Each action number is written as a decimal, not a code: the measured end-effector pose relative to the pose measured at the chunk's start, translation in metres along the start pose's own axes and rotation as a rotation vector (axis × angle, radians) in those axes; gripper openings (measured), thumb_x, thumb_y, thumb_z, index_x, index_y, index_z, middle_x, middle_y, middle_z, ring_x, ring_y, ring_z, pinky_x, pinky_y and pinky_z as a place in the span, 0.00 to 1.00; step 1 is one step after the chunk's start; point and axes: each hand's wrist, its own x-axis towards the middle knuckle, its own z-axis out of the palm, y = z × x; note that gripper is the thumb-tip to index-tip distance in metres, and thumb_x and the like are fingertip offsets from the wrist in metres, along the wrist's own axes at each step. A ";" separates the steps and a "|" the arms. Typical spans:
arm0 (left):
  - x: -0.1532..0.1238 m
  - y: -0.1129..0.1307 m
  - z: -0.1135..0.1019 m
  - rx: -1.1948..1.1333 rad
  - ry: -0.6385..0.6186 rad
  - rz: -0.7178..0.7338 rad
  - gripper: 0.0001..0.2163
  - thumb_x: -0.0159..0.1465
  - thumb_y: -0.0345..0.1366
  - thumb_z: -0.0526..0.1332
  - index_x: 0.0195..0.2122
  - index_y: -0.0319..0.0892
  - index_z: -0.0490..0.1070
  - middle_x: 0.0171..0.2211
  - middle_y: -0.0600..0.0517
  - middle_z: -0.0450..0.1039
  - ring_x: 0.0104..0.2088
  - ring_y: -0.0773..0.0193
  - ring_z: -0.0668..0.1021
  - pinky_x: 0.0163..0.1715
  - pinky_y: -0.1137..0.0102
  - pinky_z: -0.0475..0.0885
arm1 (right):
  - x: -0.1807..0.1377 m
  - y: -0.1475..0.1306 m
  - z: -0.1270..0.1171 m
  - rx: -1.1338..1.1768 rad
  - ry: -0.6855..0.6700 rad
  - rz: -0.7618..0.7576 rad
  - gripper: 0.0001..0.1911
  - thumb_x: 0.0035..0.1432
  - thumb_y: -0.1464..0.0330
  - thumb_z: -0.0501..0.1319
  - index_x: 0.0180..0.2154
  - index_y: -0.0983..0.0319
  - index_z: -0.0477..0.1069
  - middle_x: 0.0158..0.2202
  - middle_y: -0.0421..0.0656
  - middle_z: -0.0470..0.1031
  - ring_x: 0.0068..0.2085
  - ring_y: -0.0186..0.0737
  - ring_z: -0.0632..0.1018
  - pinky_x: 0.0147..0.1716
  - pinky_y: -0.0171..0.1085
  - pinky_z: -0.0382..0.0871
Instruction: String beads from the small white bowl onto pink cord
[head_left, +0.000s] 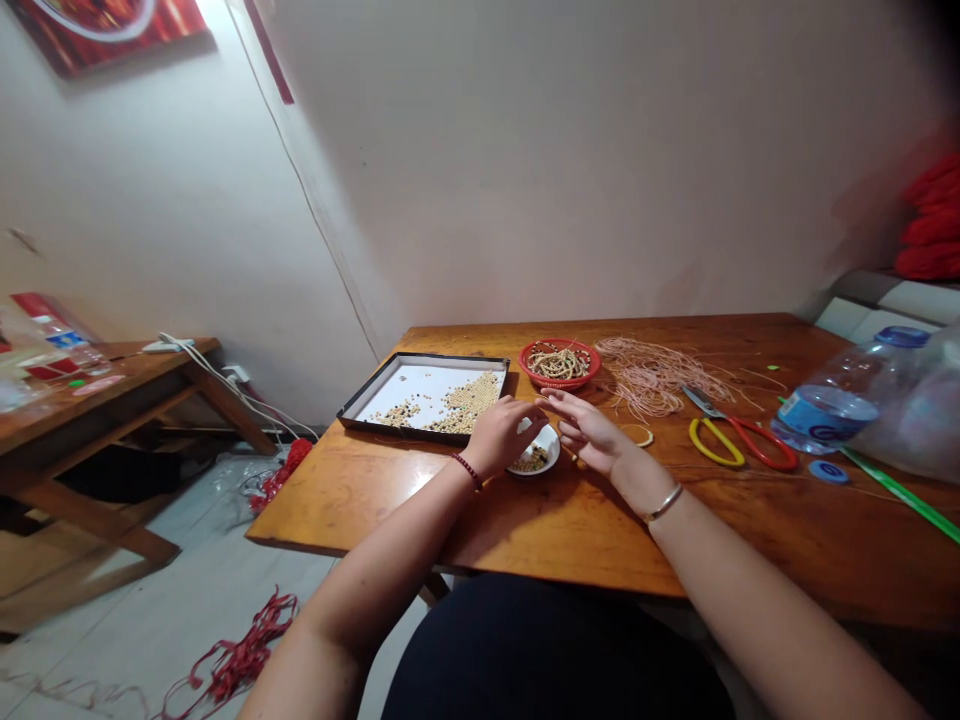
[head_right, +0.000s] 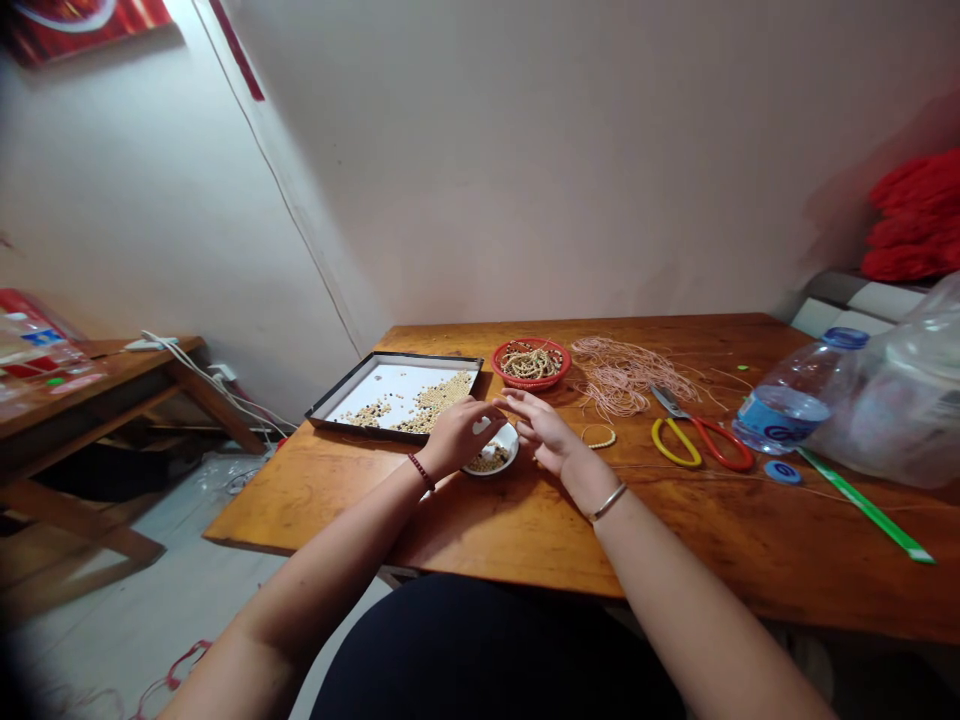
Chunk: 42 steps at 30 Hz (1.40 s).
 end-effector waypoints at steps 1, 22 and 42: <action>0.000 0.000 0.000 0.007 0.000 0.004 0.10 0.64 0.40 0.57 0.41 0.44 0.74 0.33 0.50 0.76 0.35 0.62 0.72 0.34 0.70 0.65 | 0.000 0.000 0.001 0.003 -0.003 0.002 0.14 0.49 0.68 0.64 0.41 0.58 0.69 0.30 0.37 0.76 0.13 0.21 0.48 0.11 0.27 0.41; 0.003 -0.003 -0.010 0.153 -0.044 0.063 0.10 0.66 0.37 0.54 0.35 0.45 0.74 0.31 0.49 0.74 0.36 0.59 0.69 0.33 0.67 0.63 | 0.013 0.002 -0.011 -0.067 0.082 -0.106 0.08 0.51 0.64 0.60 0.34 0.59 0.63 0.19 0.30 0.56 0.14 0.24 0.49 0.13 0.27 0.39; 0.015 -0.018 0.000 -0.687 0.227 -0.354 0.15 0.62 0.45 0.57 0.40 0.39 0.72 0.38 0.46 0.75 0.37 0.63 0.76 0.38 0.69 0.71 | 0.035 0.029 -0.017 -0.591 0.156 -0.361 0.14 0.50 0.57 0.61 0.25 0.61 0.69 0.25 0.41 0.74 0.28 0.37 0.72 0.29 0.35 0.66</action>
